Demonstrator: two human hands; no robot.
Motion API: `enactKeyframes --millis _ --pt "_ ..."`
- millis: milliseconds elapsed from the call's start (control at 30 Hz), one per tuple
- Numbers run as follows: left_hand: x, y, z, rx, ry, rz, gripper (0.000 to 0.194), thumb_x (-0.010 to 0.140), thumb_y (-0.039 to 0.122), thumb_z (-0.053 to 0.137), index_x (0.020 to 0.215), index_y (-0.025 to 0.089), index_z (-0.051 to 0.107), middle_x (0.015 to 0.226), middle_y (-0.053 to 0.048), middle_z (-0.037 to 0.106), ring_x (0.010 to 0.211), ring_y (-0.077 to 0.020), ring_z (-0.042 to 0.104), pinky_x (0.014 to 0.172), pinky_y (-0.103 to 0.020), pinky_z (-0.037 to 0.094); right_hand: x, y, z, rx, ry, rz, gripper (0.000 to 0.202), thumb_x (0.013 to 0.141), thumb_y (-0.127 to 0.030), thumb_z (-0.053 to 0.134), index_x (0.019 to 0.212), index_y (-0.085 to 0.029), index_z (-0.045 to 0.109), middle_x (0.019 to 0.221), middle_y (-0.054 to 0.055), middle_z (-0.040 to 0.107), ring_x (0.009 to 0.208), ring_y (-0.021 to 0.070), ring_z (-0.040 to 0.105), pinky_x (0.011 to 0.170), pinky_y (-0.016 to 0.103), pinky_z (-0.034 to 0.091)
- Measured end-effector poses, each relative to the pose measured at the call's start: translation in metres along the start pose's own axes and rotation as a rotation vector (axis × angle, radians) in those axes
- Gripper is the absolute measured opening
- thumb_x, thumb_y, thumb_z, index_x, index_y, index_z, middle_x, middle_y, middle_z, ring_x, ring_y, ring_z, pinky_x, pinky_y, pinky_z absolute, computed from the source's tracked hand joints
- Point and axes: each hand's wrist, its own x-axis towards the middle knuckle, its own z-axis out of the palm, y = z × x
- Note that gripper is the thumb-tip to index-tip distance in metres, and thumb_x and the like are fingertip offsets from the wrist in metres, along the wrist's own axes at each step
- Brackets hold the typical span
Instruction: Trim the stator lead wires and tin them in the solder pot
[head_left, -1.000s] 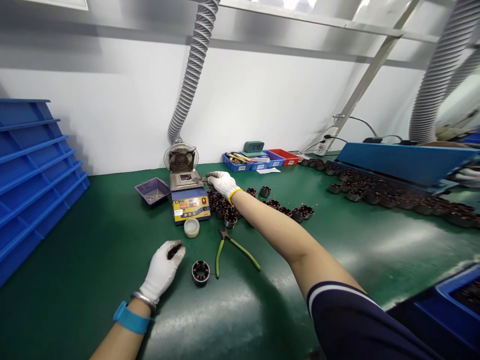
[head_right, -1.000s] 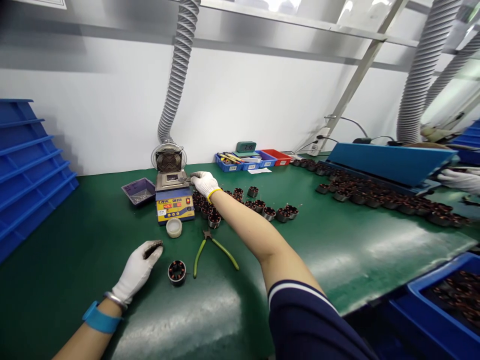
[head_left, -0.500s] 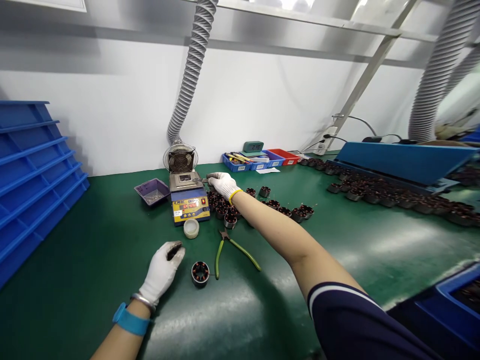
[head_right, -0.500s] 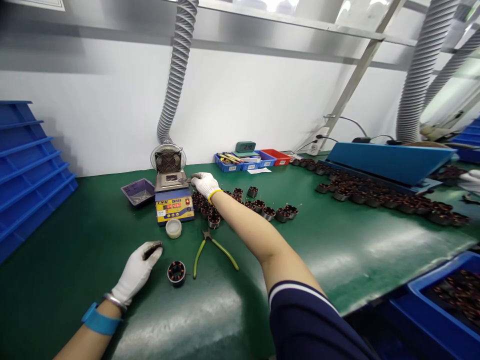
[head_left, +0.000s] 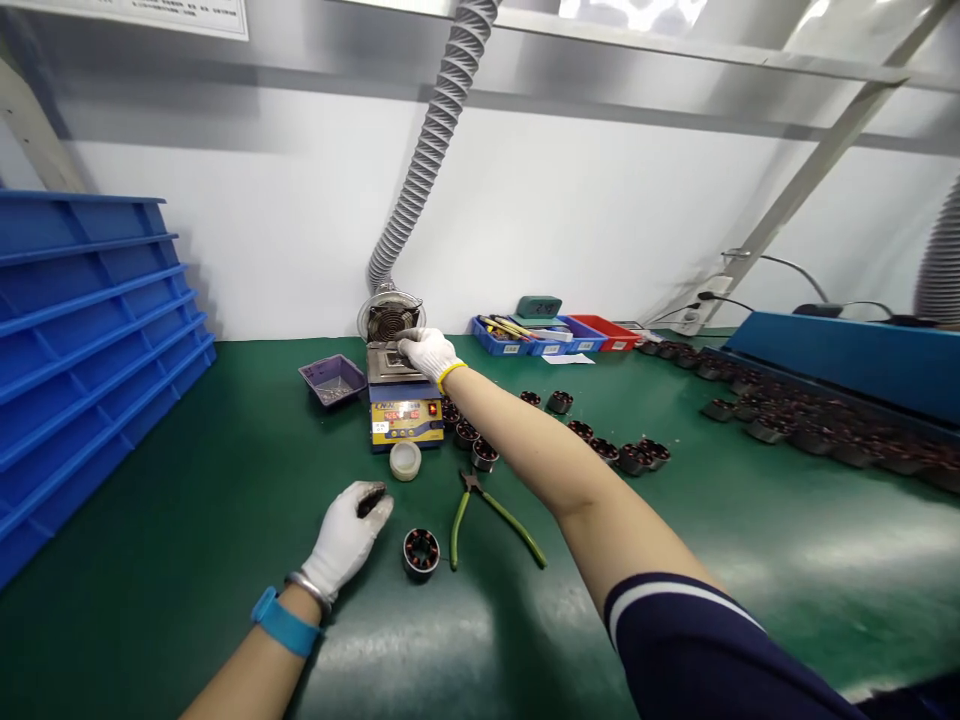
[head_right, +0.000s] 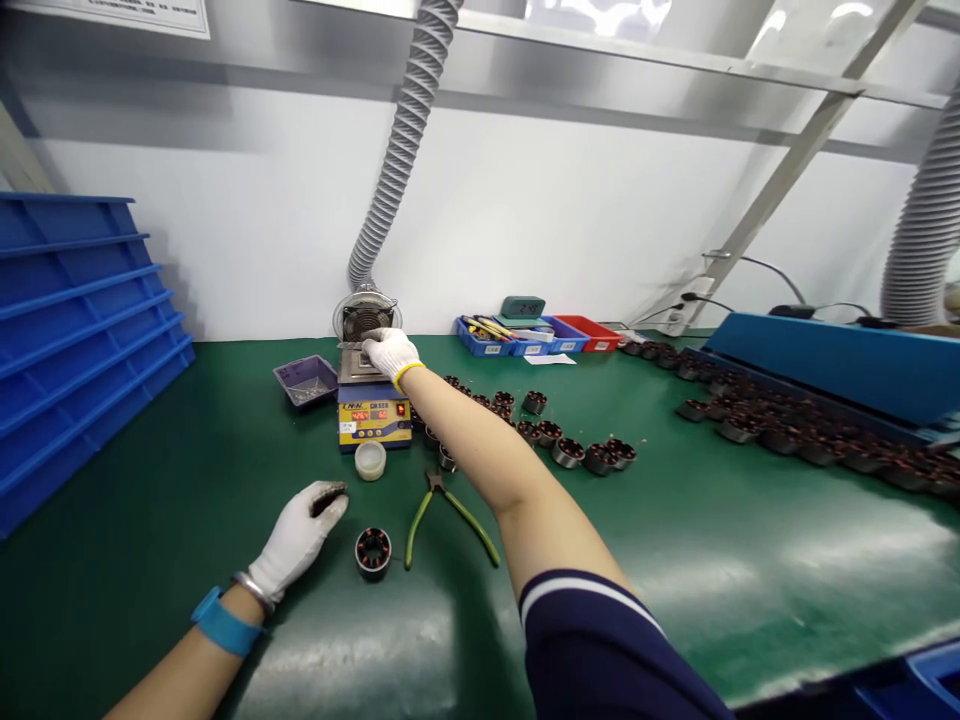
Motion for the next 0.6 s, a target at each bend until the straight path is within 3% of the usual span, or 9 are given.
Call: enactKeyframes --millis 167,333,467,600 --pt "-0.001 0.000 0.001 -0.008 0.008 0.011 0.036 0.081 0.045 0.061 0.099 0.016 0.070 0.106 -0.014 0.074 0.102 -0.0267 0.071 0.096 -0.042 0.055 0.002 -0.040 0.033 -0.238 -0.051 -0.126 0.028 0.087 -0.028 0.061 0.112 -0.024 0.074 0.113 0.004 0.074 0.110 0.0224 0.067 0.100 0.034 0.050" --pt "-0.001 0.000 0.002 -0.010 0.014 0.008 0.035 0.082 0.043 0.061 0.100 0.015 0.070 0.107 -0.014 0.074 0.102 -0.0261 0.070 0.096 -0.041 0.055 -0.003 -0.057 0.056 -0.400 -0.103 -0.181 0.028 0.090 -0.030 0.064 0.114 -0.018 0.071 0.120 0.010 0.070 0.114 0.0254 0.065 0.103 0.048 0.048" --pt "-0.001 0.000 0.002 -0.008 0.010 0.009 0.034 0.082 0.042 0.061 0.102 0.016 0.070 0.108 -0.013 0.074 0.103 -0.0255 0.070 0.097 -0.040 0.054 -0.006 -0.057 0.057 -0.419 -0.084 -0.209 0.030 0.087 -0.028 0.062 0.114 -0.022 0.073 0.119 0.010 0.072 0.115 0.0296 0.065 0.101 0.045 0.050" --pt "-0.001 -0.001 0.002 -0.003 0.005 0.011 0.035 0.083 0.043 0.060 0.103 0.015 0.069 0.109 -0.013 0.074 0.104 -0.0247 0.070 0.098 -0.040 0.053 -0.005 -0.046 0.037 -0.358 -0.048 -0.251 0.036 0.089 -0.030 0.057 0.122 -0.024 0.070 0.122 0.005 0.072 0.118 0.0266 0.064 0.102 0.039 0.050"
